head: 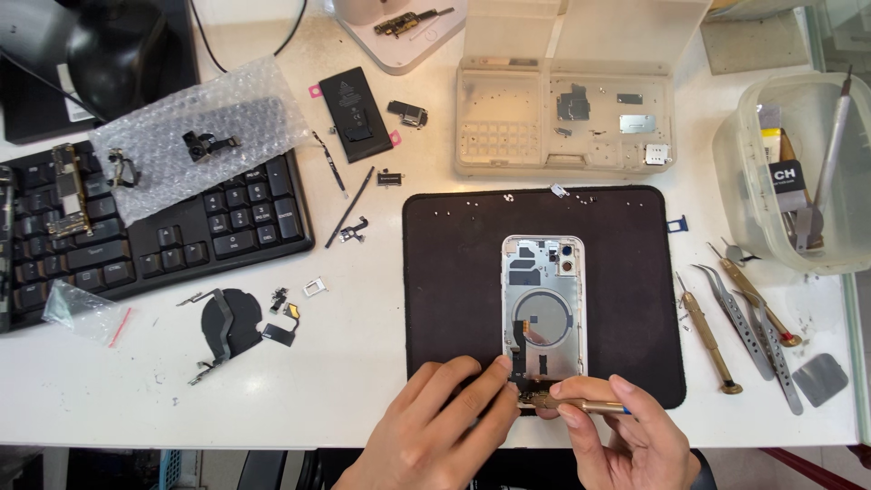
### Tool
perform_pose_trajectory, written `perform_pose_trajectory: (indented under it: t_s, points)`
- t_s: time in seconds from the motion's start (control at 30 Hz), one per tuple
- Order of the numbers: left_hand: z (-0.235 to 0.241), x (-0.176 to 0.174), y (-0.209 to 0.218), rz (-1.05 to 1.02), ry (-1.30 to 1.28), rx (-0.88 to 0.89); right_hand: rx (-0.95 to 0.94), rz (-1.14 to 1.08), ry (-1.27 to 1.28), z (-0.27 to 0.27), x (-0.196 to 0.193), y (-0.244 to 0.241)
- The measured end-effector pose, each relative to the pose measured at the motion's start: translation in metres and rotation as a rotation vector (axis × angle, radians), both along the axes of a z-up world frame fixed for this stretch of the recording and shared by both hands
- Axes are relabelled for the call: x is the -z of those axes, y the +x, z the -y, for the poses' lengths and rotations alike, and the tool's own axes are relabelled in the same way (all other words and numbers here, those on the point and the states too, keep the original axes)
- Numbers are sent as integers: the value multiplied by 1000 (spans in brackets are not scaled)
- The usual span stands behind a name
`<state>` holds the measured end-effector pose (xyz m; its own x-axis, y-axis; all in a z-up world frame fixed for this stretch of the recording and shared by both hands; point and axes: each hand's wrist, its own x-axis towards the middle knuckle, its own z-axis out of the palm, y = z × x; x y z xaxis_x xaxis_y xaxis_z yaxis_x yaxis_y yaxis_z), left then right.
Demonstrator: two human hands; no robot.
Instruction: The person uses a screwdriver to remove screws from the back of a disassembled smartphone. They then use tweezers to lift and remove a small internal component from the device.
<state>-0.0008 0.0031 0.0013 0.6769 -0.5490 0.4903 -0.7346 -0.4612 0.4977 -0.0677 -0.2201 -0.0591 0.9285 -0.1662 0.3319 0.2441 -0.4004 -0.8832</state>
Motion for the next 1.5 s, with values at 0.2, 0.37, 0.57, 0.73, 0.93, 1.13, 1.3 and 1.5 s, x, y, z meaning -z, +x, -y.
perform_pose_trajectory:
  t_s: [0.2, 0.37, 0.57, 0.73, 0.93, 1.13, 1.3, 1.5]
  points:
    - [2, 8, -7, 218, 148, -45, -77, 99, 32, 10, 27, -4]
    - [4, 14, -15, 188, 261, -45, -55, 46, 39, 18, 51, -14]
    - [2, 26, -16, 283, 324, 10, -75, 54, 99, 25, 77, -18]
    - [-1, 33, -12, 323, 311, 61, -67, 67, 63, 27, 88, -21]
    - [1, 30, -10, 278, 270, 39, 32, -21, 153, 25, 47, -4]
    - [-2, 17, -10, 341, 292, 14, 249, -60, 227, 4, -23, 12]
    - [-1, 10, -7, 310, 283, 23, 252, -73, 277, 1, -46, 25]
    - [1, 14, -7, 288, 273, 22, 224, -17, 245, 11, -43, 26]
